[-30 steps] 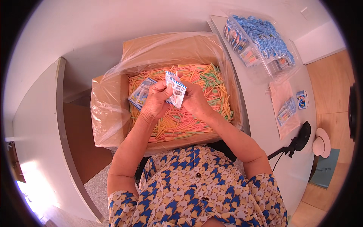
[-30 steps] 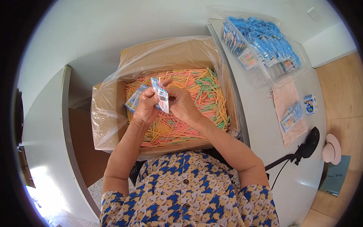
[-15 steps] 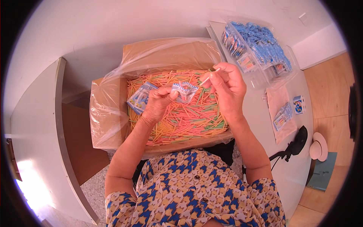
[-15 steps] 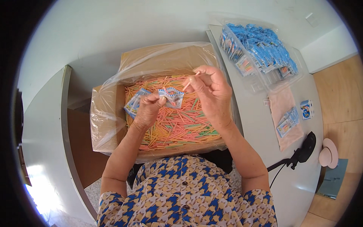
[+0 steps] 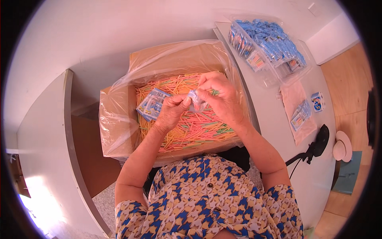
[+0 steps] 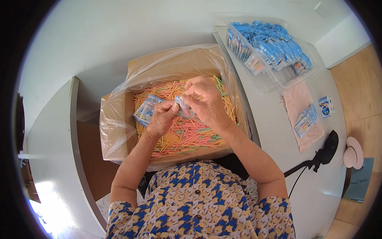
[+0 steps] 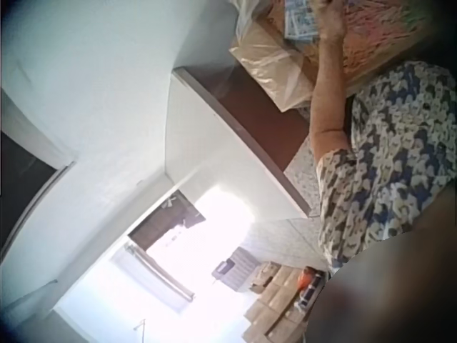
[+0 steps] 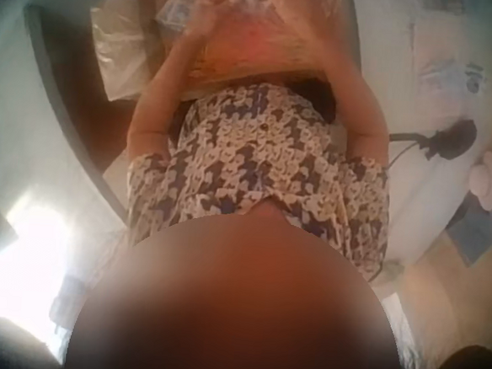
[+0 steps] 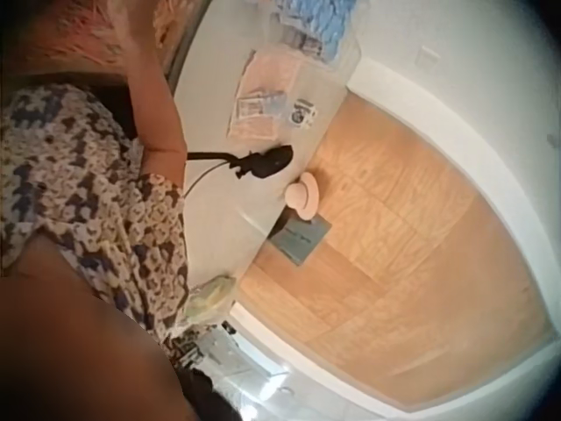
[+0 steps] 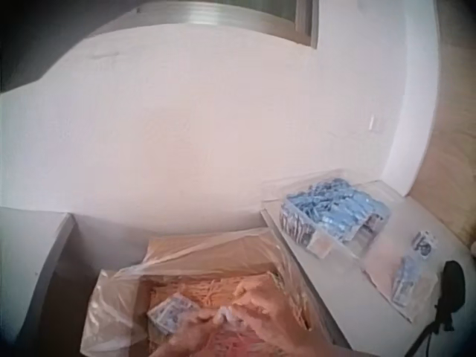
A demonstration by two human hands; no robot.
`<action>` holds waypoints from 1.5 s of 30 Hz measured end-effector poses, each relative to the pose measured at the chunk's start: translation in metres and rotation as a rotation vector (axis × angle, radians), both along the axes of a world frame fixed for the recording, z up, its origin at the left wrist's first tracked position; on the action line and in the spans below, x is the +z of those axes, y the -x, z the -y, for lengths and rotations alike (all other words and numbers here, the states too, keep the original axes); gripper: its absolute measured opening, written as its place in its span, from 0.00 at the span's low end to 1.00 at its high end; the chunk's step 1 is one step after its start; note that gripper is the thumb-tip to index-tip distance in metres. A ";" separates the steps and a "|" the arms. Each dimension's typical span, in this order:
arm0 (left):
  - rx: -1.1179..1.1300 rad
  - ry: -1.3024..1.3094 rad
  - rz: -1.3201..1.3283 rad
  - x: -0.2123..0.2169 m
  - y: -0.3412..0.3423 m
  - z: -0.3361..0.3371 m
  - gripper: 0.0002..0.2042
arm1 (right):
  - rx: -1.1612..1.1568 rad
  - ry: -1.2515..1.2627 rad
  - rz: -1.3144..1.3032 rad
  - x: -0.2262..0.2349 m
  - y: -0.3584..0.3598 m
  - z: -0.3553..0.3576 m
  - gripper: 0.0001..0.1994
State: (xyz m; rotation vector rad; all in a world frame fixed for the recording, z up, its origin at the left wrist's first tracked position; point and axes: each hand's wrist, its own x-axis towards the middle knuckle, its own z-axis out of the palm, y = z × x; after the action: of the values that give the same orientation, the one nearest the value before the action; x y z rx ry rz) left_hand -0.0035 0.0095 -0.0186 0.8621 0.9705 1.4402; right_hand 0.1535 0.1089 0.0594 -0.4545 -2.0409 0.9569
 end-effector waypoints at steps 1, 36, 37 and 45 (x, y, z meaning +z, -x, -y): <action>0.020 0.000 0.018 -0.007 -0.004 0.000 0.10 | 0.032 -0.065 0.061 -0.004 -0.004 -0.002 0.04; 0.526 0.183 -1.698 -0.015 0.066 0.031 0.17 | 0.049 -0.589 0.547 -0.017 -0.134 -0.016 0.03; 0.541 0.184 -1.663 -0.018 0.068 0.029 0.15 | 0.090 -0.540 0.623 -0.033 -0.114 -0.019 0.03; 0.677 0.024 -1.749 -0.012 0.073 0.030 0.08 | -0.004 -0.721 0.662 -0.083 -0.009 -0.071 0.03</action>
State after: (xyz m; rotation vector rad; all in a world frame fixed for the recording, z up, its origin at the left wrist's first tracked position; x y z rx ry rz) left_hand -0.0766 -0.0203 -0.0310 1.9205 2.7248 0.8613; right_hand 0.1623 0.1801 -0.0237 -0.3986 -2.7790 -0.0100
